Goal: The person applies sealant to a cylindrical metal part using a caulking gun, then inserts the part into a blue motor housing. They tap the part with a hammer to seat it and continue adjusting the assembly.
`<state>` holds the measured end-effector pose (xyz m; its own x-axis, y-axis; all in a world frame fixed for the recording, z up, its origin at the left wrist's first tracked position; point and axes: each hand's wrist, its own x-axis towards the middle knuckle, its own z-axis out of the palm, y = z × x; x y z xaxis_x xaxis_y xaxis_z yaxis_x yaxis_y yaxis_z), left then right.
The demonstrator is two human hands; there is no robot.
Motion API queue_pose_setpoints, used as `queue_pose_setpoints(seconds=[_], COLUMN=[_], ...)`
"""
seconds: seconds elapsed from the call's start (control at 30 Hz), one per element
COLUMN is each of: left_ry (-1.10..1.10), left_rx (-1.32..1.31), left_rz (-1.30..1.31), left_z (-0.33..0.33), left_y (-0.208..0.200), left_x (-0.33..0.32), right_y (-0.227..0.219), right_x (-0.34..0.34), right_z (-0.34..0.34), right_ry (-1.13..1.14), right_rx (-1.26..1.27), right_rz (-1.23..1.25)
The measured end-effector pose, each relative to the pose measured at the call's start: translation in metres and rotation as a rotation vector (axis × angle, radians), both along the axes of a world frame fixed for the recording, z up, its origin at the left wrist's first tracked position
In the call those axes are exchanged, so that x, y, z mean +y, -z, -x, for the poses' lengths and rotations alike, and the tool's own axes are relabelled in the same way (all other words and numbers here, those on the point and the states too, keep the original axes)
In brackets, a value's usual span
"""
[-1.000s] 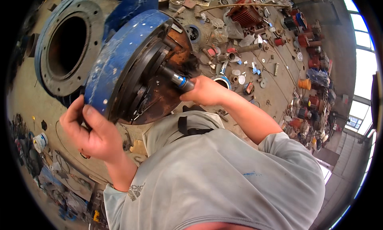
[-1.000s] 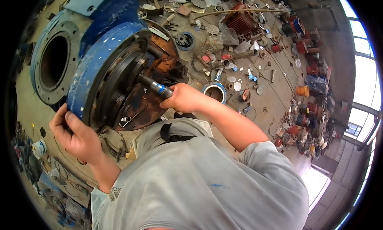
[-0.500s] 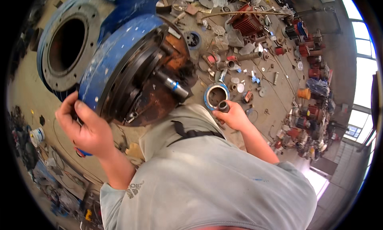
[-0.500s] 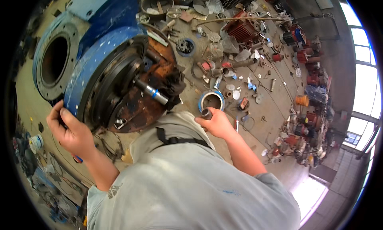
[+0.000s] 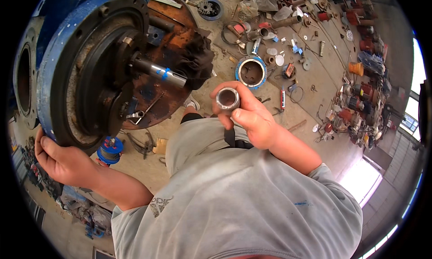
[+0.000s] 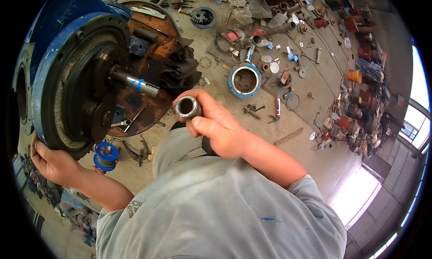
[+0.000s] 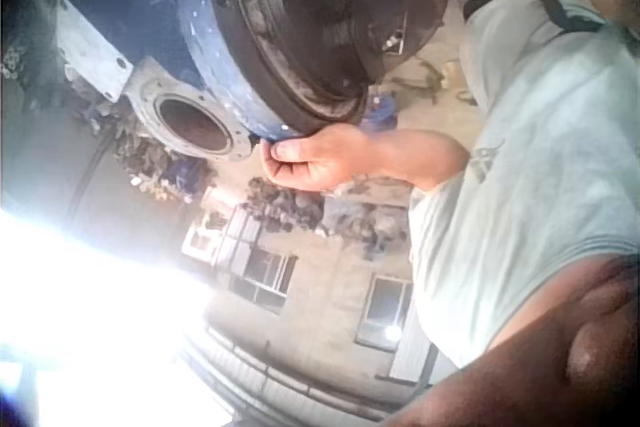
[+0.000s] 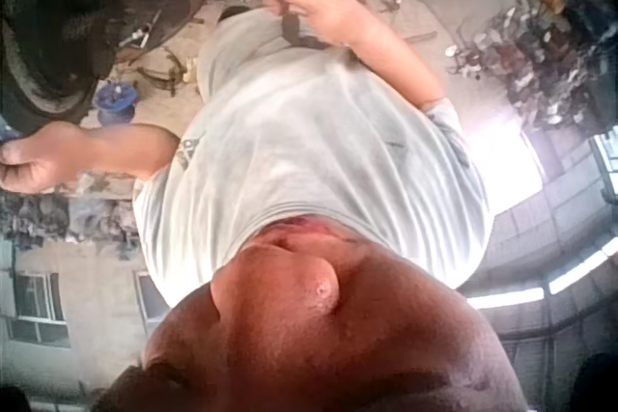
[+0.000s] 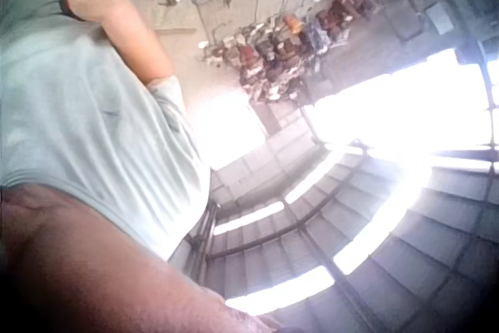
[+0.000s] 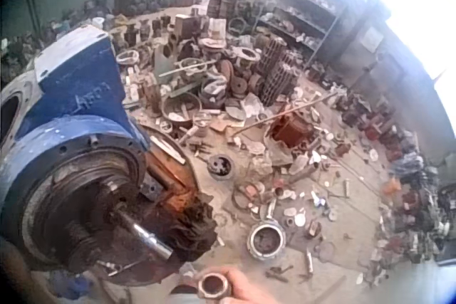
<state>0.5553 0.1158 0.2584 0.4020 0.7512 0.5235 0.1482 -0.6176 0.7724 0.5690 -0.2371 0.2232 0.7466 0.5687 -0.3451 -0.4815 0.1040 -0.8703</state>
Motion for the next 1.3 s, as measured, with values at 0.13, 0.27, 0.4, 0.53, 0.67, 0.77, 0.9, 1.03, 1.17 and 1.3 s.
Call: queue_pose_setpoints(seconds=[0.13,0.27,0.4,0.53,0.67,0.77,0.9,1.03,1.17,1.3], left_ry=[-0.008,0.031,0.046,0.114,0.146,0.13,0.062,0.172,0.961,1.247], left_rx=[-0.037,-0.003,-0.016,-0.042,-0.027,-0.011,-0.007,-0.195,-0.05,0.025], left_rz=[-0.052,-0.12,-0.101,-0.097,-0.089,-0.098,-0.235,-0.179,0.397,0.697], left_z=[-0.001,0.004,0.006,0.008,0.01,0.011,0.014,0.054,0.084,0.097], left_y=[0.002,0.009,0.008,0.012,0.012,0.009,-0.007,-0.032,-0.053,-0.055], left_x=[-0.001,0.014,0.014,0.02,0.023,0.017,0.0,-0.051,-0.145,-0.19], right_y=[-0.011,-0.014,-0.021,-0.026,-0.033,-0.034,-0.058,-0.079,-0.079,-0.084], right_x=[0.004,0.011,0.013,0.014,0.018,0.014,0.004,-0.004,-0.01,-0.021], right_z=[0.005,0.011,0.019,0.025,0.029,0.028,0.027,0.029,0.048,0.056], right_ry=[-0.024,-0.004,0.004,0.029,0.073,0.063,-0.014,-0.022,0.106,0.128], right_rx=[-0.047,-0.079,-0.087,-0.133,-0.327,-0.544,-0.731,-0.877,-0.777,-0.792], right_rz=[-0.006,-0.059,-0.108,-0.102,0.002,0.079,0.216,0.233,0.009,-0.157])
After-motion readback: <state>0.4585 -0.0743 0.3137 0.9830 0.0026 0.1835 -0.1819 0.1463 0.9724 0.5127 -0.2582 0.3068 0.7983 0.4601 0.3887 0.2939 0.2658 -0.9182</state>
